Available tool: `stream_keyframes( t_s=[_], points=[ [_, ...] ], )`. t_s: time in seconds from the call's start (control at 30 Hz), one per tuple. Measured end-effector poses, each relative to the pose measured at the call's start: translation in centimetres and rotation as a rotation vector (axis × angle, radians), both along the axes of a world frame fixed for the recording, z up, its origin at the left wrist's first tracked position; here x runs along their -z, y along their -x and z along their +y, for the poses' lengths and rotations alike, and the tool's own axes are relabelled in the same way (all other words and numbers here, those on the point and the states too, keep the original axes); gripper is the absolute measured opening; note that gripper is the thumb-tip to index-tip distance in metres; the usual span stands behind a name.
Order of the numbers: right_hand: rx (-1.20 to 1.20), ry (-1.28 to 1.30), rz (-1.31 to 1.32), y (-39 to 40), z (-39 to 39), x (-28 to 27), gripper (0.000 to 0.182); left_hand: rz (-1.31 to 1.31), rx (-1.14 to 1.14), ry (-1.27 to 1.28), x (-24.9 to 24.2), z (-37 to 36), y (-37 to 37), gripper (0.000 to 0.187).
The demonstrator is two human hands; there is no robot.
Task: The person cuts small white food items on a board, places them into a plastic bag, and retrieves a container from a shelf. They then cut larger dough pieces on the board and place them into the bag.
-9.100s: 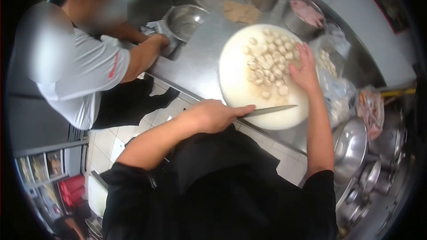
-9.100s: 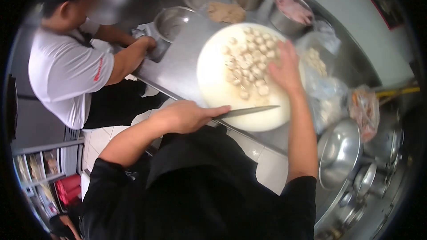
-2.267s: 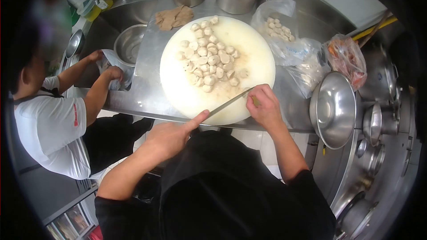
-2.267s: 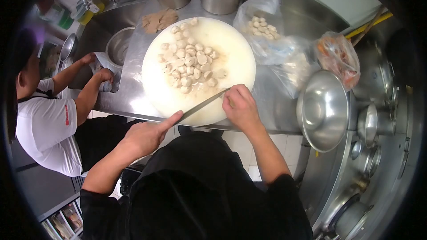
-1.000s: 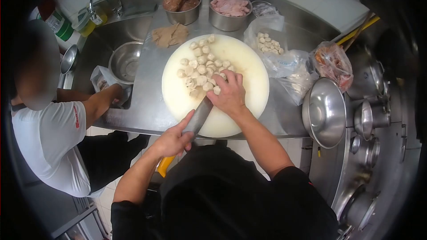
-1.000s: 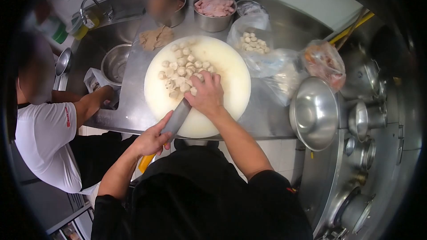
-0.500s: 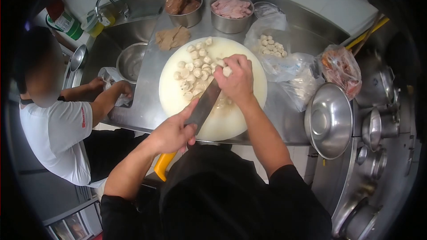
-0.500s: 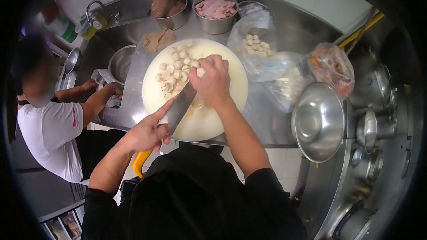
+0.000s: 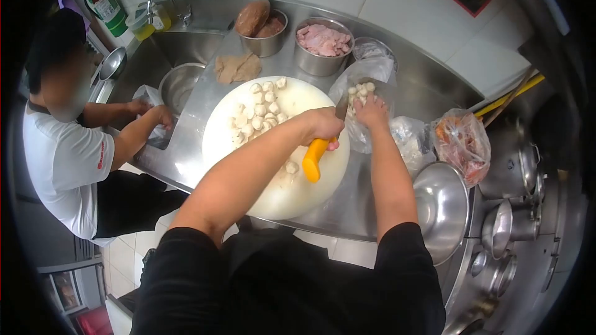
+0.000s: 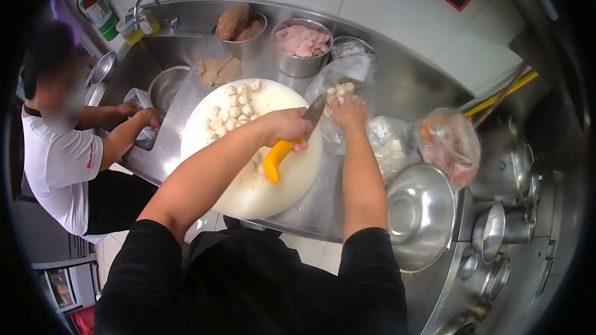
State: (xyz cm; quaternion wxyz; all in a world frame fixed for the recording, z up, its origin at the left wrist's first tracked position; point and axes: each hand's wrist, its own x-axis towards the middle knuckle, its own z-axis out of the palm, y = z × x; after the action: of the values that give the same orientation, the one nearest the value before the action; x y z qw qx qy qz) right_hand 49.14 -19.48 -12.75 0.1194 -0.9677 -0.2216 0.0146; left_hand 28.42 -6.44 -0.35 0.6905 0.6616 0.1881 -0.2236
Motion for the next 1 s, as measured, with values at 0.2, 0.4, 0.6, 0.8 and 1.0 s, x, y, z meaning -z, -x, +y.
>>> stream_keyframes(
  t_s=[0.2,0.4,0.6,0.8,1.0],
  points=[
    [-0.064,0.276,0.101,-0.2,-0.3,-0.5,0.074,-0.121,0.140,-0.462,-3.7,3.5,11.0,0.072],
    [-0.420,-0.280,0.046,14.8,-2.1,-8.0,0.090,0.004,-0.094,-0.508,-3.8,6.0,28.2,0.068],
    [-0.531,-0.170,0.042,28.1,0.6,-4.9,0.126,0.247,-0.378,-0.313,-2.7,7.5,38.9,0.068],
    [-0.406,-0.188,0.008,29.3,7.5,-4.5,0.136,0.221,-0.260,-0.146,1.5,11.5,39.9,0.067],
    [-0.301,-0.310,-0.080,31.2,9.9,-3.9,0.115,0.115,-0.058,-0.101,4.2,14.8,35.4,0.068]
  ],
)
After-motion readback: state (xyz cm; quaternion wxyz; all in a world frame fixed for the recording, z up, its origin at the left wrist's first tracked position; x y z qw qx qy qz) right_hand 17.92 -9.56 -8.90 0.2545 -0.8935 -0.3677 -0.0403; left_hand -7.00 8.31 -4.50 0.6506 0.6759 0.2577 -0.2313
